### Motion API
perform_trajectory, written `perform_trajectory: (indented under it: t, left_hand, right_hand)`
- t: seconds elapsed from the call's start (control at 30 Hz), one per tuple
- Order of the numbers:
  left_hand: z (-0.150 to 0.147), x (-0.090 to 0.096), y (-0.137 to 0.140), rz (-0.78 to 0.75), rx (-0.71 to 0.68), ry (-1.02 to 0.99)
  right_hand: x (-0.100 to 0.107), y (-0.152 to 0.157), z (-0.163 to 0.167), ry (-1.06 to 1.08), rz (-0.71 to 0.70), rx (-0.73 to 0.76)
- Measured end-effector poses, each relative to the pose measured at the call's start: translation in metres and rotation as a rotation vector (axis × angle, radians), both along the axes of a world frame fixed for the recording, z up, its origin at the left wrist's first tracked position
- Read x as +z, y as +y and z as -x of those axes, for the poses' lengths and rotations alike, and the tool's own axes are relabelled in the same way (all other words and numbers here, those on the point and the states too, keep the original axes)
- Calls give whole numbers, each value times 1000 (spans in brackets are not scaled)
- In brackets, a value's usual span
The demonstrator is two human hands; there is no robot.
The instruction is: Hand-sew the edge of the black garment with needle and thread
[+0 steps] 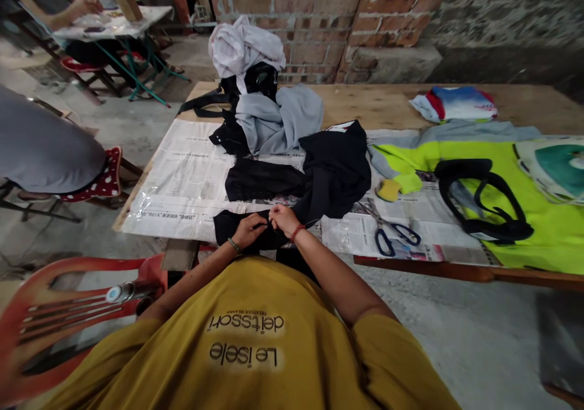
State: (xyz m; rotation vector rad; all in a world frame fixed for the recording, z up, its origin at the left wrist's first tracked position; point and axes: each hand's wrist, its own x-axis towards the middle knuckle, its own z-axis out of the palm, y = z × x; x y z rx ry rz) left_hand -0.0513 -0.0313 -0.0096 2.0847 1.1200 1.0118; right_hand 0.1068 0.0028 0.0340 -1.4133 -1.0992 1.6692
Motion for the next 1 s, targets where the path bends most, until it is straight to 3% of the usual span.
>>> perform_trajectory:
  t: [0.1, 0.23, 0.3, 0.37, 0.43, 0.53, 0.6, 0.7, 1.0]
  left_hand:
    - [-1, 1, -1, -6, -40, 11]
    - [-2, 2, 0, 0, -13, 14]
    - [-1, 3, 1, 12, -13, 9]
    - [-1, 3, 1, 15, -22, -7]
    - [0, 4, 1, 15, -27, -19]
    - [-1, 5, 2, 24, -20, -22]
    - [-1, 6, 1, 27, -16, -20]
    - [-1, 7, 1, 31, -7, -23]
    - [-1, 7, 1, 72, 8, -27]
  right_hand:
    - [5, 13, -9, 58, 39, -75]
    - [19, 16, -16, 206, 100, 6]
    - [25, 9, -11, 246, 53, 61]
    - [28, 1, -4, 178, -105, 122]
    - [31, -3, 0, -24, -377, 236]
    - [36, 4, -9, -408, -838, 561]
    - [42, 18, -24, -574, -1047, 747]
    - [55, 46, -48, -728, -1175, 784]
    - [93, 114, -118, -1111, -1280, 568]
